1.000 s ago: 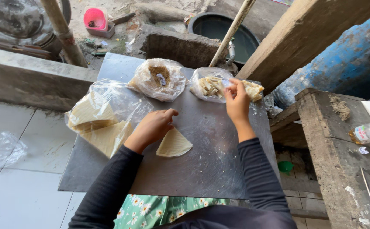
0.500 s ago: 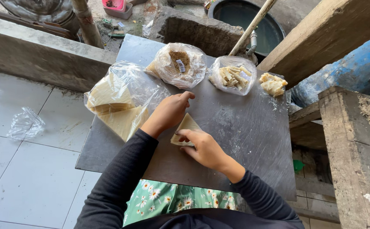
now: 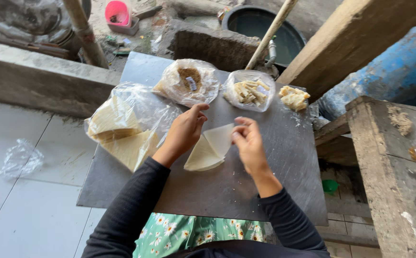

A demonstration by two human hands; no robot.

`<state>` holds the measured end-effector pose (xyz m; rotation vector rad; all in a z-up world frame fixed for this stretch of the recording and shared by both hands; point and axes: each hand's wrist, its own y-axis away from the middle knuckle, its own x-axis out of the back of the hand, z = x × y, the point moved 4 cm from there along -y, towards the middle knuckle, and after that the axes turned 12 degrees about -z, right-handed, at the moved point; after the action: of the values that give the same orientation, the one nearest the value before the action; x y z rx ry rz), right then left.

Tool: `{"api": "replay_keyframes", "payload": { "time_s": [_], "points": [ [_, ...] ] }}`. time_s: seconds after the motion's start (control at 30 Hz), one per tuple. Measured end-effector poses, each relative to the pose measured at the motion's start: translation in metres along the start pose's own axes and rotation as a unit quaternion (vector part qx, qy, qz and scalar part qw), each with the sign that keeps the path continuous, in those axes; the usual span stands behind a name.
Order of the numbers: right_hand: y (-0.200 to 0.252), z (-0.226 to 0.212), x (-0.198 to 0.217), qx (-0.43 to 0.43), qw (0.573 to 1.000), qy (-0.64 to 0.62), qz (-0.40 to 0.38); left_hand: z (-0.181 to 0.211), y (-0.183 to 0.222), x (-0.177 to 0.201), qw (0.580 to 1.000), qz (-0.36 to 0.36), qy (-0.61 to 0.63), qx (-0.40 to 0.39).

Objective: The person folds triangular pastry wraps by hand, placing a small amount of filling inside each from a plastic bag and pressing the edges to seal them. They repeat the process with several wraps from a stack.

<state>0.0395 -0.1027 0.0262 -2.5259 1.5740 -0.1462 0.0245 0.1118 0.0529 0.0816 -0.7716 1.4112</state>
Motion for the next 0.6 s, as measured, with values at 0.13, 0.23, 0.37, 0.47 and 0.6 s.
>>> {"api": "replay_keyframes", "payload": {
  "time_s": [0.13,0.23,0.37,0.47,0.6],
  "points": [
    [0.002,-0.044,0.041,0.102,0.978,0.169,0.058,0.005,0.001,-0.015,0.996,-0.003,0.085,0.039],
    [0.013,-0.065,0.038,0.152,0.902,0.403,0.034,0.007,0.005,-0.035,0.986,-0.033,0.151,0.062],
    [0.024,-0.044,0.01,0.032,0.848,0.523,-0.074,0.009,0.011,-0.052,0.981,-0.07,0.165,0.08],
    [0.045,-0.036,-0.003,0.068,0.866,0.49,-0.071,0.014,0.013,-0.056,0.987,-0.091,0.113,0.069],
    [0.046,-0.015,0.015,-0.021,0.955,0.291,-0.049,0.023,0.016,-0.061,0.989,-0.119,0.066,0.062]
  ]
}}
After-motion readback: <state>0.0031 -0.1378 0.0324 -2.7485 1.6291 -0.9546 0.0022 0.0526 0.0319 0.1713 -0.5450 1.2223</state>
